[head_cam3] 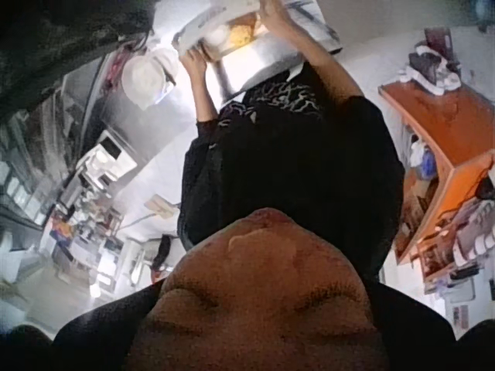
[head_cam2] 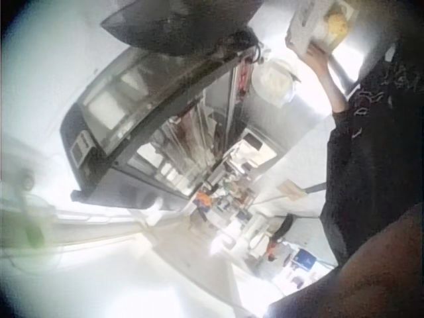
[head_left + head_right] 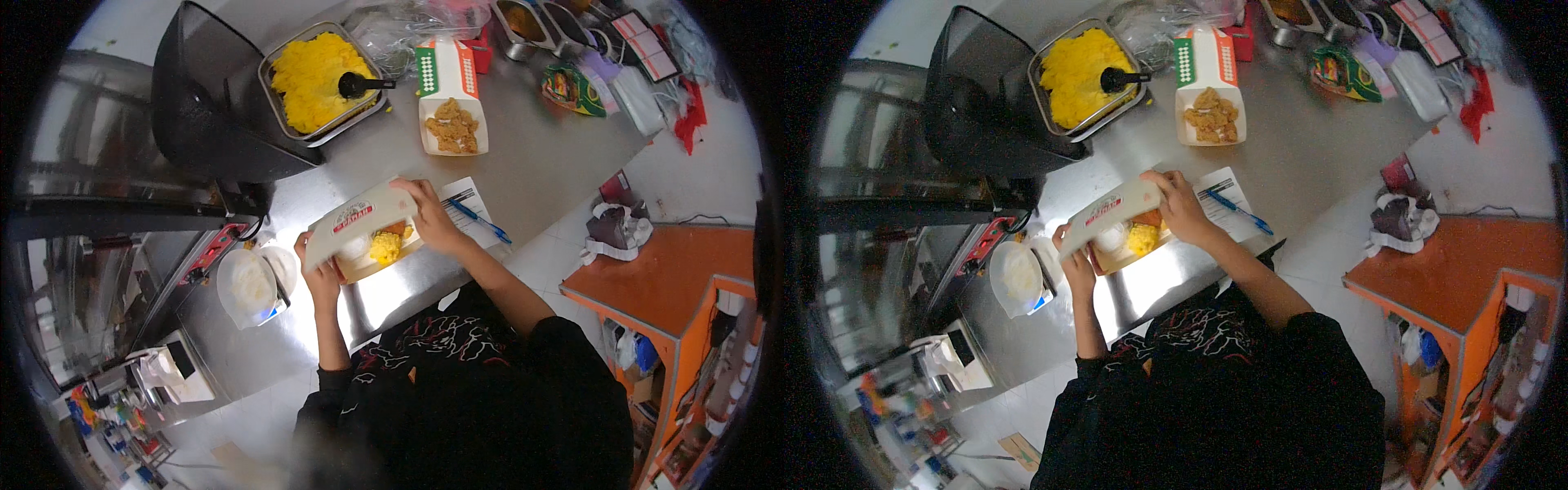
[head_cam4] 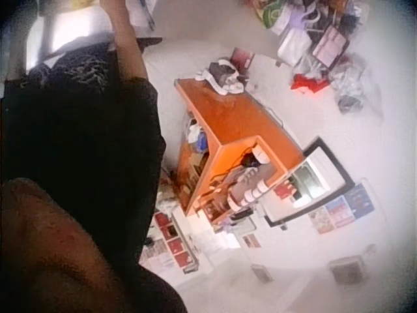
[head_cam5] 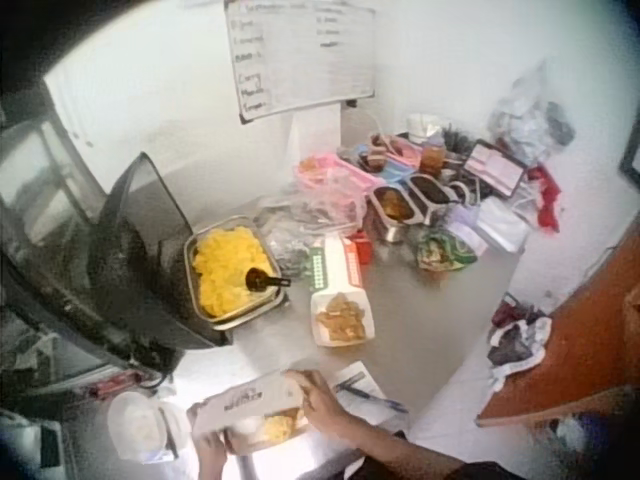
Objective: The person assembles a takeout order by placing fried chicken, rice, and a side into a branded box. They then add a receipt and close the box.
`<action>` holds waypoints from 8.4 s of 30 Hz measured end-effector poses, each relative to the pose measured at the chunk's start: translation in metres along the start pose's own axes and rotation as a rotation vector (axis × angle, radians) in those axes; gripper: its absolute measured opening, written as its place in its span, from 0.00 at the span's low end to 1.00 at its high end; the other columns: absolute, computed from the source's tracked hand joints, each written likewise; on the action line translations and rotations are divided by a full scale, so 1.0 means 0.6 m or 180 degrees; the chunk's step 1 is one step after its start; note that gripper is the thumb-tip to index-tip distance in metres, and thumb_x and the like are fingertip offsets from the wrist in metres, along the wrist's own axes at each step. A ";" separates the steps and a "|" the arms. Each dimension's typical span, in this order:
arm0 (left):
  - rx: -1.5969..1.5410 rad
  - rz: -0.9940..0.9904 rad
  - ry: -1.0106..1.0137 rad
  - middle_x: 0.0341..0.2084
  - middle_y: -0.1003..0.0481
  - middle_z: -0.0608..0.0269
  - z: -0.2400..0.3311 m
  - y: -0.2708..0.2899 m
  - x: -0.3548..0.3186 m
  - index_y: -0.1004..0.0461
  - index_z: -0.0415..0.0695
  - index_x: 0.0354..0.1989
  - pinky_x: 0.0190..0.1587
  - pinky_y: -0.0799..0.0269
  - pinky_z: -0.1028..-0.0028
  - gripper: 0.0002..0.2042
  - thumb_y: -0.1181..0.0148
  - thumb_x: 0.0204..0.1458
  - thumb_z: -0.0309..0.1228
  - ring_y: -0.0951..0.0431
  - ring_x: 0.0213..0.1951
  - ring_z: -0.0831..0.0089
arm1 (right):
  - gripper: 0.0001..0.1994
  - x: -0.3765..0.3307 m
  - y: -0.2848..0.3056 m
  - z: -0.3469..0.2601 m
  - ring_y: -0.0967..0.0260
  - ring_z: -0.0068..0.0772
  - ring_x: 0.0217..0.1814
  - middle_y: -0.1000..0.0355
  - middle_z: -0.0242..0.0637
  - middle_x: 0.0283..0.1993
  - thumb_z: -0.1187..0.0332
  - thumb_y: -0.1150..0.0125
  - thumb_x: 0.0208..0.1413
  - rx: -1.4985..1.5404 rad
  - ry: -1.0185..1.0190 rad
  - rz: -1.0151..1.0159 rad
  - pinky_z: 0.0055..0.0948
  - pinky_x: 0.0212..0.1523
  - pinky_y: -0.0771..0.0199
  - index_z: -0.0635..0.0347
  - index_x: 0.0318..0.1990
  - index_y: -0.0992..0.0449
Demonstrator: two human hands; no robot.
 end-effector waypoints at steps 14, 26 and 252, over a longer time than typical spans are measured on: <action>0.1316 -0.1409 -0.0468 0.58 0.53 0.48 0.055 -0.027 -0.059 0.47 0.41 0.56 0.55 0.46 0.63 0.33 0.39 0.39 0.30 0.47 0.57 0.52 | 0.29 -0.081 -0.021 -0.030 0.66 0.56 0.64 0.67 0.51 0.64 0.67 0.47 0.45 -0.1124 0.0453 -0.1240 0.38 0.60 0.53 0.66 0.55 0.48; 0.2008 -0.1359 -0.0815 0.58 0.52 0.52 0.030 -0.038 -0.061 0.45 0.46 0.56 0.56 0.51 0.62 0.23 0.56 0.51 0.36 0.48 0.57 0.55 | 0.23 -0.087 -0.037 -0.045 0.61 0.54 0.64 0.60 0.51 0.63 0.66 0.54 0.49 -0.2065 0.0852 -0.0542 0.41 0.59 0.52 0.60 0.55 0.42; 0.0518 -0.0832 -0.1012 0.31 0.31 0.56 0.249 -0.596 0.425 0.33 0.44 0.42 0.32 0.32 0.70 0.19 0.44 0.43 0.41 0.29 0.28 0.69 | 0.09 -0.076 0.466 0.160 0.41 0.45 0.46 0.37 0.47 0.40 0.72 0.49 0.49 -0.0497 0.0166 0.3118 0.35 0.49 0.44 0.65 0.37 0.35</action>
Point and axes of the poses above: each hand's wrist, its own x-axis towards the middle knuckle, its own y-axis out of the back of the hand, z = x × y, the point moved 9 cm from there along x, towards the middle knuckle
